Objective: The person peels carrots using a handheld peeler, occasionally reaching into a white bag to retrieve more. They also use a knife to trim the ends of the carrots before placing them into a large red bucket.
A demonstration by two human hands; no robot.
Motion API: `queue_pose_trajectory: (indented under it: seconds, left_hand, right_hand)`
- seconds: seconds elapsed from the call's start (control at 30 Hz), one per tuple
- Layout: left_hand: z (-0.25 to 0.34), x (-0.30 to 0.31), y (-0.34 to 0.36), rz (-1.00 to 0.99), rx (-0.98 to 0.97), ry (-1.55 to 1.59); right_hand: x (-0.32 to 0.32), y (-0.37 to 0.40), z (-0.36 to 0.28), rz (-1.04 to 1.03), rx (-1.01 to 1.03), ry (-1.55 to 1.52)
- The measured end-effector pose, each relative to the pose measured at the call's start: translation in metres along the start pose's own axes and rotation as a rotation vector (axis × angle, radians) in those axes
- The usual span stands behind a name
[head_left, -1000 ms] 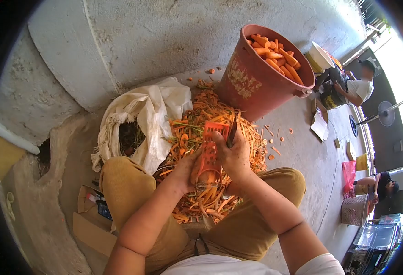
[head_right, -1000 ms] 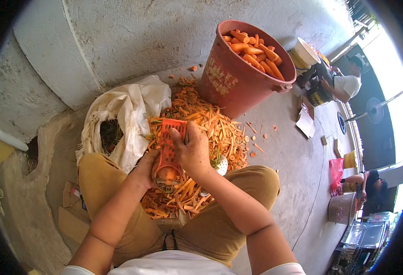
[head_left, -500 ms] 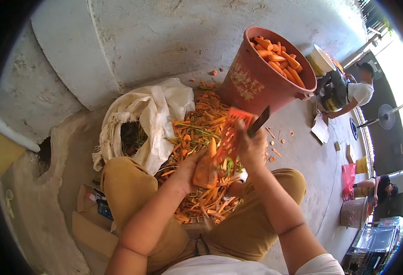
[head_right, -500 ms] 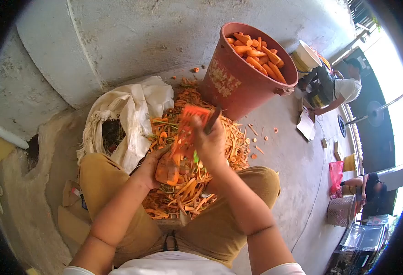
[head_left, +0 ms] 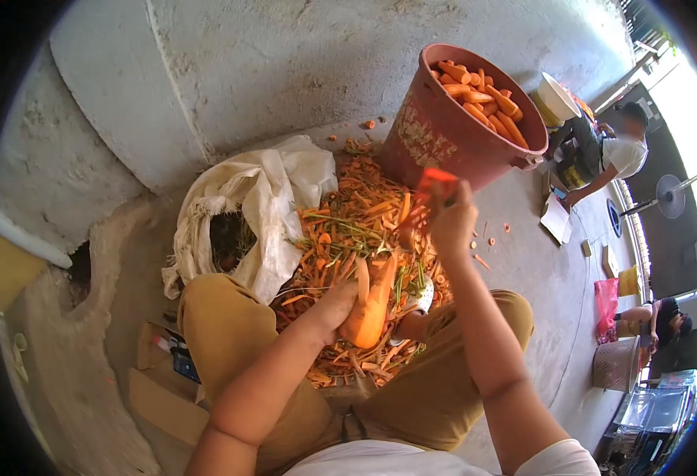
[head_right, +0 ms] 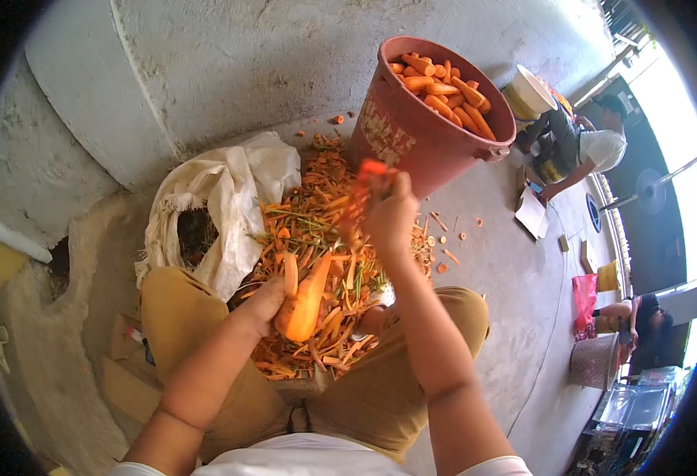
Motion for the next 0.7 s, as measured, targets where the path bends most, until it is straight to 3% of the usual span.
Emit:
queue_pose_trajectory:
  seconds: [0.03,0.13,0.27,0.37,0.47,0.6,0.67,0.7]
  left_hand:
    - [0.001,0.001,-0.004,0.028,-0.075,-0.054]
    - [0.004,0.01,-0.006,-0.016,0.095,0.339]
    - [0.006,0.016,-0.014,0.123,-0.07,0.422]
    - [0.006,0.012,-0.01,0.195,-0.075,0.35]
    - [0.01,0.006,-0.003,0.284,-0.055,0.354]
    - [0.002,0.015,-0.009,0.181,-0.04,0.347]
    - [0.004,0.01,-0.007,0.193,-0.029,0.394]
    - [0.004,0.006,-0.008,0.102,-0.017,0.35]
  right_hand:
    - [0.01,-0.01,0.003,-0.01,-0.082,0.092]
    - [0.018,-0.012,0.001,0.091,-0.025,-0.207]
    - [0.012,0.019,-0.042,-0.149,-0.07,-0.48]
    - [-0.003,0.043,-0.059,-0.302,-0.122,-0.717]
    - [-0.003,0.052,-0.068,-0.515,-0.07,-0.442]
    - [-0.004,0.058,-0.069,-0.47,0.078,-0.336]
    - [-0.008,0.054,-0.06,-0.431,0.014,-0.293]
    - [-0.009,0.05,-0.056,-0.411,-0.017,-0.271]
Point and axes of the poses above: each hand's wrist, its own y-axis away from the middle knuckle, its own x-axis out of the back of the hand, z = x × y, the point moved 3 cm from there along -y, towards the middle knuckle, and after that the axes turned 12 degrees about x, right-handed, at the moved point
